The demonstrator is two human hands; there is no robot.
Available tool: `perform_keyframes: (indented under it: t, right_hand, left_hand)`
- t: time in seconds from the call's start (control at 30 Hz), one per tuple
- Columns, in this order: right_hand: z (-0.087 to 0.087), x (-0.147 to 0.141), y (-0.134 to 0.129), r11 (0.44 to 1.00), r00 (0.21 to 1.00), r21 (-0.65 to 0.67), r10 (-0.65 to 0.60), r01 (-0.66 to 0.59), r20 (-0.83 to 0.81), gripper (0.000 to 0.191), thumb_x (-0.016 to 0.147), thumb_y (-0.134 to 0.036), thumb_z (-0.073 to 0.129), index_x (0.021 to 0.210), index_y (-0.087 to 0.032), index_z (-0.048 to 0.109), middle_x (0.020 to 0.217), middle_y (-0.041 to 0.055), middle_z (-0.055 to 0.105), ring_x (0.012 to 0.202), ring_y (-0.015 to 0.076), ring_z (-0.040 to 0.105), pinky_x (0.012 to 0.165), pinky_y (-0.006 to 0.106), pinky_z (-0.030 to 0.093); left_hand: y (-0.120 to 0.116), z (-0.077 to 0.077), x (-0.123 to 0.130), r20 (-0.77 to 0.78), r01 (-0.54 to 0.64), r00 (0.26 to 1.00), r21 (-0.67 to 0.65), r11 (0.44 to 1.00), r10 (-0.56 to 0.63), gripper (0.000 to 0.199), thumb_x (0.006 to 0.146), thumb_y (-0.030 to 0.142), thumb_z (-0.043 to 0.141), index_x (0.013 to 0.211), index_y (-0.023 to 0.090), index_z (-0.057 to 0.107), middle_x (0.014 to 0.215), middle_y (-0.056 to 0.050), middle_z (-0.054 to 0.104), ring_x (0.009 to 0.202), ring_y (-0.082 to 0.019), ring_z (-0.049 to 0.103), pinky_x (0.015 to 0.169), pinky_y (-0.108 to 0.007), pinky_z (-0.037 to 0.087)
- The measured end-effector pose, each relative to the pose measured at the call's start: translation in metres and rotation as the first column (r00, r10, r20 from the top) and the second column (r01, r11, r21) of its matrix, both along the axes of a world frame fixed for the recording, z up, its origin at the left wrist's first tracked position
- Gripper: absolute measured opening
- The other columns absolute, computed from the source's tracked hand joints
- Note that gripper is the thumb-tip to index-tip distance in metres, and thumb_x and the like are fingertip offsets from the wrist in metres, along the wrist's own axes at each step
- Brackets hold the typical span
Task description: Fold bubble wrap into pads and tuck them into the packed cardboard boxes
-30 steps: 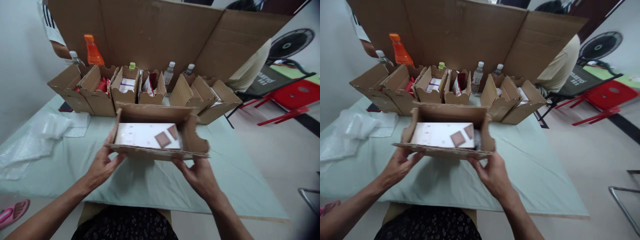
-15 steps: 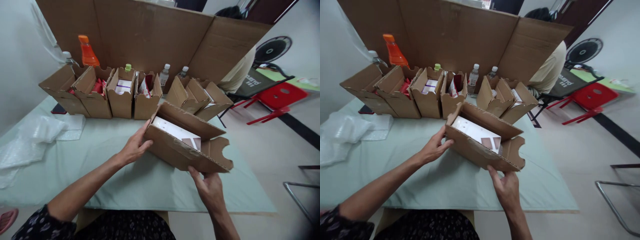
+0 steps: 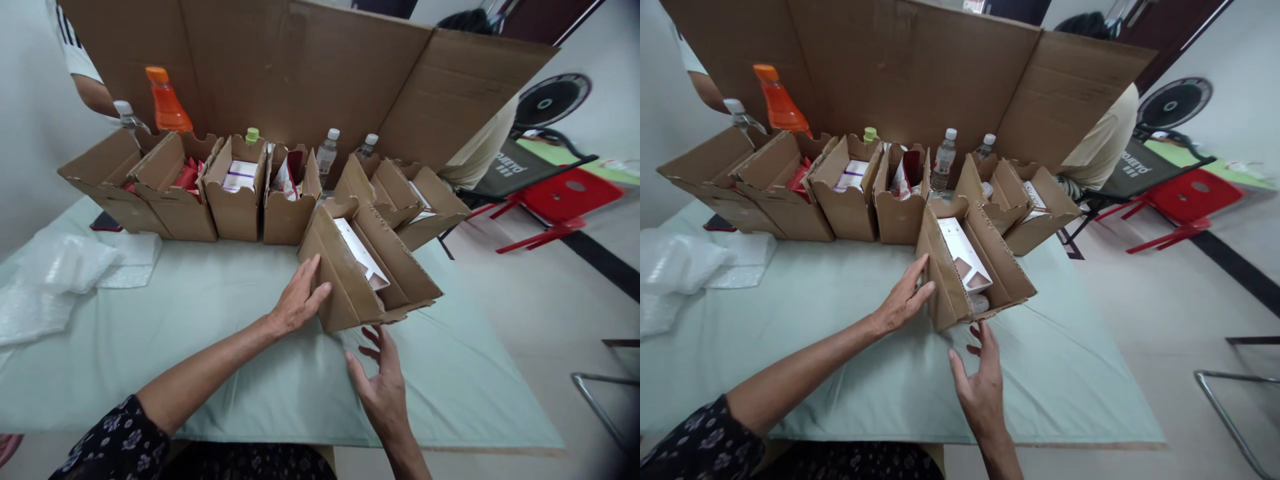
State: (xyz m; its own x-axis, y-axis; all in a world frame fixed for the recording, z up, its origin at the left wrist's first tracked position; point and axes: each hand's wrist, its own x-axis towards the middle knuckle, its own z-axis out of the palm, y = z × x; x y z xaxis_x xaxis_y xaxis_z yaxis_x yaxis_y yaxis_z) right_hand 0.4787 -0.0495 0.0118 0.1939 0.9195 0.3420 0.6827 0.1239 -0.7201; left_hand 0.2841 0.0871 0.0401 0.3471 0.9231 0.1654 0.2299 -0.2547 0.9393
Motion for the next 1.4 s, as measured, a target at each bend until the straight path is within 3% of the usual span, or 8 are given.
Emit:
perform_keyframes:
  t: [0.23, 0.43, 0.67, 0.9, 1.07, 1.17, 1.3, 1.4]
  right_hand:
    - [0.012, 0.004, 0.030, 0.998, 0.996, -0.047, 0.041, -0.037, 0.074, 0.070, 0.097, -0.038, 0.062, 0.160, -0.029, 0.032, 0.150, 0.0188, 0.051, 0.126, 0.0327, 0.063, 0.084, 0.047, 0.064]
    - [0.003, 0.005, 0.046, 1.000, 0.992, 0.002, 0.024, -0.024, 0.128, 0.072, 0.098, -0.038, 0.060, 0.162, -0.027, 0.029, 0.149, 0.0196, 0.052, 0.119, 0.0308, 0.066, 0.078, 0.044, 0.064]
    - [-0.005, 0.003, 0.057, 0.997, 0.982, -0.014, 0.077, -0.076, 0.173, 0.078, 0.097, -0.040, 0.060, 0.165, -0.027, 0.025, 0.150, 0.0196, 0.051, 0.128, 0.0341, 0.060, 0.083, 0.049, 0.064]
    - [-0.002, -0.012, 0.124, 0.968, 0.951, -0.122, 0.238, -0.217, 0.198, 0.081, 0.094, -0.041, 0.058, 0.166, -0.021, 0.026, 0.163, 0.0199, 0.040, 0.148, 0.0361, 0.044, 0.105, 0.057, 0.056]
    - [0.005, -0.025, 0.196, 0.959, 0.946, -0.177, 0.254, -0.220, 0.201, 0.082, 0.088, -0.040, 0.061, 0.160, -0.013, 0.036, 0.160, 0.0239, 0.044, 0.149, 0.0380, 0.044, 0.116, 0.060, 0.046]
    - [0.005, -0.022, 0.221, 0.963, 0.948, -0.182, 0.237, -0.199, 0.214, 0.081, 0.085, -0.037, 0.062, 0.158, -0.009, 0.039, 0.161, 0.0253, 0.044, 0.152, 0.0376, 0.040, 0.122, 0.060, 0.038]
    - [0.007, -0.012, 0.214, 0.966, 0.961, -0.181, 0.216, -0.184, 0.176, 0.078, 0.085, -0.037, 0.061, 0.155, -0.010, 0.042, 0.163, 0.0257, 0.040, 0.153, 0.0383, 0.038, 0.113, 0.059, 0.048]
    - [0.030, -0.018, 0.198, 0.971, 0.958, -0.072, 0.236, -0.227, 0.164, 0.062, 0.088, -0.038, 0.059, 0.146, -0.017, 0.054, 0.156, 0.0214, 0.050, 0.144, 0.0364, 0.050, 0.097, 0.052, 0.058]
  left_hand:
    - [0.006, -0.003, 0.017, 0.036, -0.046, 0.998, 0.023, 0.999, 0.045, 0.072, 0.102, 0.054, 0.040, 0.162, 0.015, 0.030, 0.170, -0.018, 0.033, 0.160, -0.031, 0.027, 0.133, -0.052, 0.021]
    - [0.013, -0.006, 0.025, 0.040, -0.046, 0.998, 0.023, 0.999, 0.045, 0.071, 0.103, 0.053, 0.039, 0.163, 0.016, 0.030, 0.171, -0.016, 0.031, 0.161, -0.029, 0.024, 0.133, -0.052, 0.019]
    - [0.030, -0.010, 0.030, 0.019, -0.026, 0.999, 0.052, 0.998, 0.025, 0.075, 0.101, 0.054, 0.040, 0.162, 0.012, 0.029, 0.172, -0.017, 0.029, 0.163, -0.028, 0.020, 0.133, -0.050, 0.016]
    - [0.067, -0.001, 0.014, -0.012, -0.093, 0.996, -0.118, 0.989, 0.092, 0.071, 0.103, 0.050, 0.033, 0.160, 0.008, 0.035, 0.170, -0.017, 0.033, 0.161, -0.026, 0.027, 0.133, -0.045, 0.017]
    - [0.034, -0.015, -0.012, -0.140, 0.003, 0.990, -0.177, 0.984, -0.028, 0.067, 0.104, 0.056, 0.032, 0.153, 0.014, 0.050, 0.162, -0.014, 0.048, 0.156, -0.029, 0.038, 0.132, -0.051, 0.022]
    - [0.006, -0.027, -0.025, -0.184, 0.022, 0.982, -0.157, 0.987, -0.051, 0.067, 0.105, 0.055, 0.030, 0.149, 0.011, 0.055, 0.158, -0.016, 0.053, 0.155, -0.030, 0.039, 0.130, -0.053, 0.025]
    - [-0.014, -0.034, -0.033, -0.148, 0.063, 0.986, -0.130, 0.990, -0.082, 0.062, 0.106, 0.052, 0.034, 0.146, 0.011, 0.058, 0.155, -0.017, 0.057, 0.156, -0.031, 0.036, 0.129, -0.054, 0.029]
    - [-0.016, -0.037, -0.034, -0.107, 0.064, 0.991, -0.106, 0.992, -0.076, 0.057, 0.106, 0.049, 0.035, 0.143, 0.013, 0.060, 0.151, -0.016, 0.060, 0.154, -0.031, 0.039, 0.128, -0.056, 0.032]
